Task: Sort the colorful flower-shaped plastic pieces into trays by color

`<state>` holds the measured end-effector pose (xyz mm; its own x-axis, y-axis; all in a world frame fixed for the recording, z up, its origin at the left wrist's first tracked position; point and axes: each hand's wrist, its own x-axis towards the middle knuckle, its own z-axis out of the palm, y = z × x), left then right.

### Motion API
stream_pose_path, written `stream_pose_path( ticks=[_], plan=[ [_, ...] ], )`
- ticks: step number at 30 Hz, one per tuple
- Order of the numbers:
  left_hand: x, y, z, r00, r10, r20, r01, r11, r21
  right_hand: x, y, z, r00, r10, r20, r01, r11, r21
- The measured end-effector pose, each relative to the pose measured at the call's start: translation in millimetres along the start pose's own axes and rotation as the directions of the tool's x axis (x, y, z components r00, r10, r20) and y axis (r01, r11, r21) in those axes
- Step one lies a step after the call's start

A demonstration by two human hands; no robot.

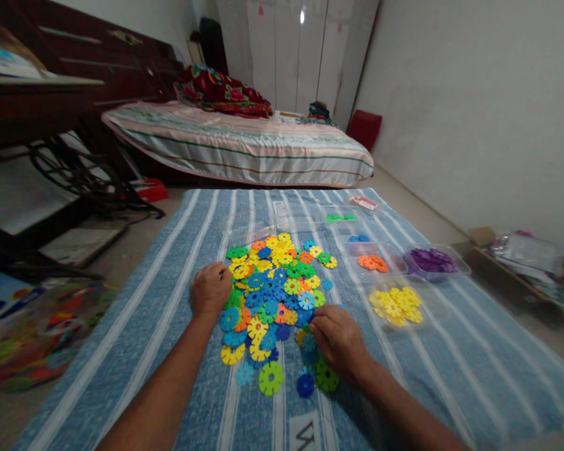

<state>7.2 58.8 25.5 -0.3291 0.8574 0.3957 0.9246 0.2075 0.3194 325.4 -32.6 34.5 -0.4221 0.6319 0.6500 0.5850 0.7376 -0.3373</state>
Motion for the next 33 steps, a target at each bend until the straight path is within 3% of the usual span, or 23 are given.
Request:
stream_pose_path(
  ticks=[3, 6, 8, 10, 13, 15, 20, 29, 33],
  plan=[
    [-0.1, -0.8, -1.4, 1.000, 0.006, 0.005, -0.006, 1.000, 0.007, 21.7, 24.6, -11.6, 0.995, 0.001, 0.104, 0.001, 1.000, -0.016],
    [-1.0, 0.9, -4.5, 1.000, 0.006, 0.026, -0.006, 1.000, 0.018, 71.7, 66.5, -31.3, 0.995, -0.039, 0.090, 0.057, 0.977, -0.206],
    [-1.6, 1.9, -5.4, 1.000, -0.004, 0.029, 0.004, 1.000, 0.020, 112.9, 96.5, -49.0, 1.000, -0.004, 0.001, 0.004, 0.932, -0.362],
    [-1.9, 1.9, -4.7, 1.000, -0.015, 0.012, 0.015, 1.000, 0.010, 146.7, 119.8, -65.9, 0.982, 0.074, -0.173, -0.147, 0.876, -0.460],
    [-2.0, 0.4, -1.9, 1.000, -0.024, -0.009, 0.024, 1.000, -0.011, 162.0, 132.8, -79.1, 0.945, 0.124, -0.304, -0.264, 0.837, -0.479],
    [-2.2, -0.3, -0.6, 1.000, -0.026, -0.013, 0.025, 1.000, -0.018, 147.2, 126.6, -77.5, 0.957, 0.137, -0.254, -0.243, 0.858, -0.452],
    [-3.0, 2.5, -1.3, 1.000, -0.021, -0.010, 0.020, 0.999, -0.025, 78.2, 86.3, -60.9, 0.992, 0.118, 0.046, -0.102, 0.958, -0.267],
    [-3.6, 8.2, -3.6, 0.999, -0.042, 0.007, 0.042, 0.999, -0.010, 5.2, 27.0, -56.2, 0.921, 0.040, 0.388, -0.036, 0.999, -0.019],
    [-3.8, 9.0, -3.3, 0.999, -0.049, 0.013, 0.049, 0.999, -0.005, -15.7, 11.7, -52.0, 0.912, -0.032, 0.409, 0.017, 0.999, 0.039]
  ],
)
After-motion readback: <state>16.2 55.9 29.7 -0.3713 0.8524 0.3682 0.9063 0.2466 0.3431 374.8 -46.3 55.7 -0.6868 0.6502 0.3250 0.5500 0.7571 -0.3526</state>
